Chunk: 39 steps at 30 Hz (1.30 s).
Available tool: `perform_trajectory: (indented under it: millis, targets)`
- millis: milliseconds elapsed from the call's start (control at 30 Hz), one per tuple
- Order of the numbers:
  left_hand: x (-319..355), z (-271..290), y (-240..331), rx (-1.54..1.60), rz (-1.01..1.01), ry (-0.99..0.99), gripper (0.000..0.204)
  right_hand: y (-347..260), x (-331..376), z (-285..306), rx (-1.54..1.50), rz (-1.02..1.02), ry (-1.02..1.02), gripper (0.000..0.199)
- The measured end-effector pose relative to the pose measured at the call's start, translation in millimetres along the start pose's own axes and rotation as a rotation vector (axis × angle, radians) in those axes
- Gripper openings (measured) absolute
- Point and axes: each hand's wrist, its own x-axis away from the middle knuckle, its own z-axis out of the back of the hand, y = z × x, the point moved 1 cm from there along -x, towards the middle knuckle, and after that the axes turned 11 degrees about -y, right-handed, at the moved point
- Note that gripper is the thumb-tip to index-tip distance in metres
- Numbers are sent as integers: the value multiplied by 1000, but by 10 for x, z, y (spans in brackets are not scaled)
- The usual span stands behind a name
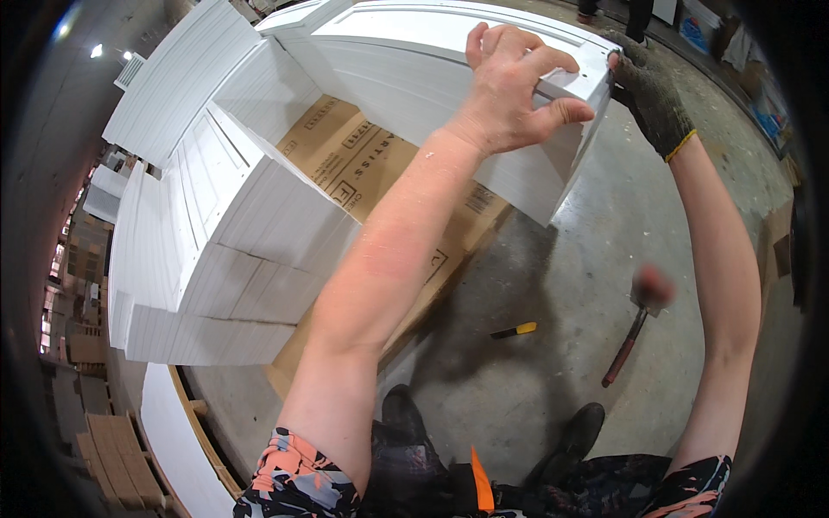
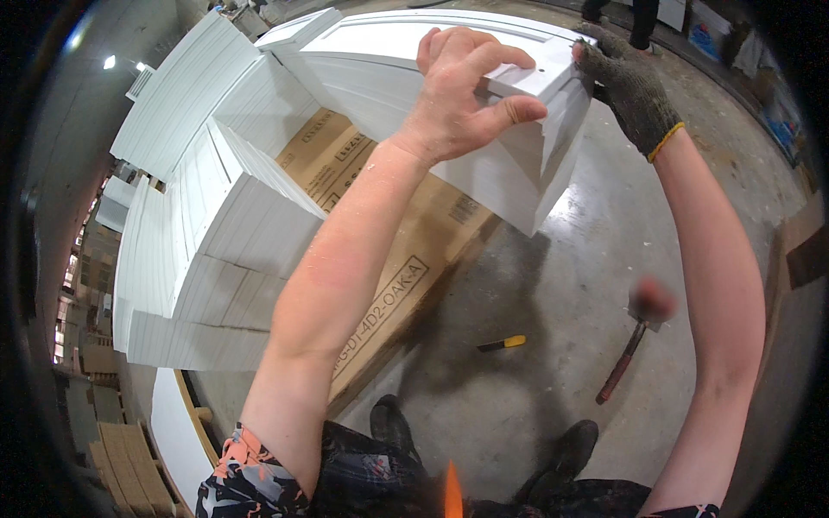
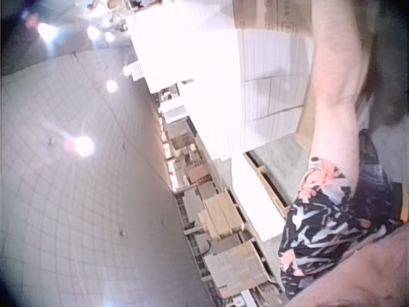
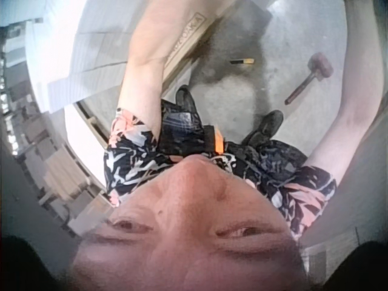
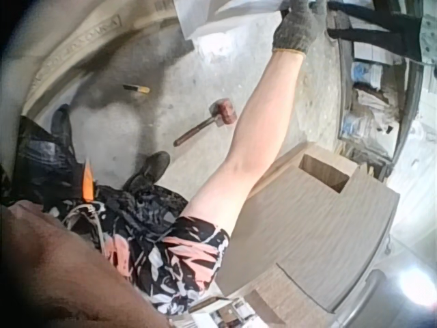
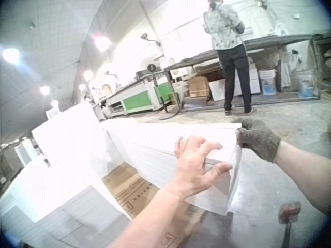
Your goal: The person taps the edges of stacked white panels with a mallet and trims the edges using a utility knife.
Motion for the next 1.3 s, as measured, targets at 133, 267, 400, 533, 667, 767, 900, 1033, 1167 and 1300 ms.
perform_trajectory:
  millis: [133,267,400,533,667,767,900,1033,1167,1300]
  targets:
    - [-62,23,-83,30,31,-60,45,-13,-113,157,45,-14,-87,58]
    - [56,75,-113,81,62,-81,45,-66,-170,-87,287,54,-2,44]
    - [30,-20,-89,102,79,-86,49,-48,-110,-33,396,22,36,71]
    - [19,-27,-67,141,84,-101,54,3,-156,10,458,1,50,75]
    - [32,1,-60,109,136,-170,54,-15,-118,2,416,-36,21,73]
    - [40,5,-42,115,162,-214,53,-1,-133,-9,344,-84,12,72]
    - [53,29,-39,116,157,-243,48,26,-82,-23,311,-5,41,70]
    - [45,10,16,225,141,-197,40,26,-60,26,194,-29,10,71]
    - [64,30,-18,195,112,-215,34,34,-89,-19,259,28,63,63]
    - [63,52,-22,185,91,-214,34,-48,-14,-35,184,54,13,48]
